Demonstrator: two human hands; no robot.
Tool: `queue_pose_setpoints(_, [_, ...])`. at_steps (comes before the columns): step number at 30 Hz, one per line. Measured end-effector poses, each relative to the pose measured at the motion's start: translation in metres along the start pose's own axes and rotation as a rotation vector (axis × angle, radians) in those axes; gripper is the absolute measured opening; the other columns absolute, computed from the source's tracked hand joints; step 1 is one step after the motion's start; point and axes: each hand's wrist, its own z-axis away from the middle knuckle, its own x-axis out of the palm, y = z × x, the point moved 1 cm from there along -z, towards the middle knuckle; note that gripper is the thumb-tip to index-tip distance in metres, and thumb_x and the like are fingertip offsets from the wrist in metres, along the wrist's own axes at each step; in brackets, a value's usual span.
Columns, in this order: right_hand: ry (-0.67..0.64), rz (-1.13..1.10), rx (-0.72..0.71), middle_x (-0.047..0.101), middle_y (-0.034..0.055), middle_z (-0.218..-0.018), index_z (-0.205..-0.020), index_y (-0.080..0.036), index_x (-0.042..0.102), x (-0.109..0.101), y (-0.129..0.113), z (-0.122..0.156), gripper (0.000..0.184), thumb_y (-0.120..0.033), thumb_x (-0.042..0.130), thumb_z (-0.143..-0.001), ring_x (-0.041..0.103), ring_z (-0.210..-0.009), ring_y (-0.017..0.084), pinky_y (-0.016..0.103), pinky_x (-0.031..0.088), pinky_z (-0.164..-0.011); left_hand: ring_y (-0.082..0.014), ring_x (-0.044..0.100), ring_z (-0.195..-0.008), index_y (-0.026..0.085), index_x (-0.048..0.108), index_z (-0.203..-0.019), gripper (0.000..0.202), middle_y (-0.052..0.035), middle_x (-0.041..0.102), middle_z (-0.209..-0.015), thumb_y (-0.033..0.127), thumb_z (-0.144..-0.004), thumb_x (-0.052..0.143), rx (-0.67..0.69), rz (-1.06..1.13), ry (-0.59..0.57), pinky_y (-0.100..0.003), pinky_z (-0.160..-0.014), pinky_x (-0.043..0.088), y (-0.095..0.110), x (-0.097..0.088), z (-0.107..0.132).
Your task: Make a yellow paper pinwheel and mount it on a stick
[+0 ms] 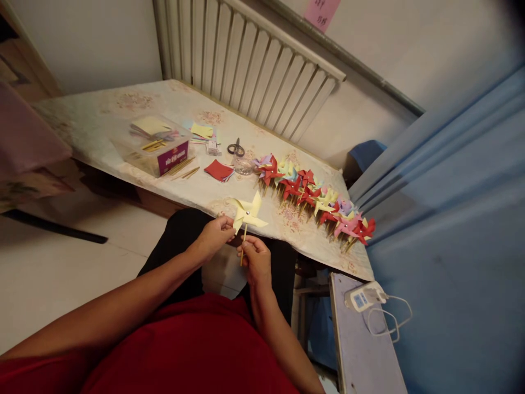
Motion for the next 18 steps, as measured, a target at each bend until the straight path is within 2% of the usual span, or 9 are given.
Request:
queue_pose_setpoints(7, [-0.065,0.034,-0.037,0.065,-0.0024,-0.062,-0.095,-0.016,0.073,0.0,-0.001,0.001,0.03,-0.029,0.066,-0.068,0.044,-0.046,0.008,0.02,0.029,-0.042,-0.0107,0.052,-0.054,0.018,0.054,-0.067,0.014,0.0018,0.061,-0.061,0.03,-0.065,0.062,-0.063,-0.013,0.017,-0.025,-0.058,0.042,-0.003,0.002,0.004])
queue_pose_setpoints(18, [-0.067,0.033,-0.076,0.06,-0.0052,-0.059,-0.092,-0.017,0.074,-0.001,0.003,0.0,0.026,-0.027,0.066,-0.069,0.041,-0.045,0.007,0.02,0.032,-0.044,-0.0087,0.05,-0.053,0.017,0.053,-0.065,0.019,0.0009,0.06,-0.063,0.032,-0.067,0.065,-0.168,0.086,-0.119,-0.024,-0.056,0.039,0.006,0.006,0.013])
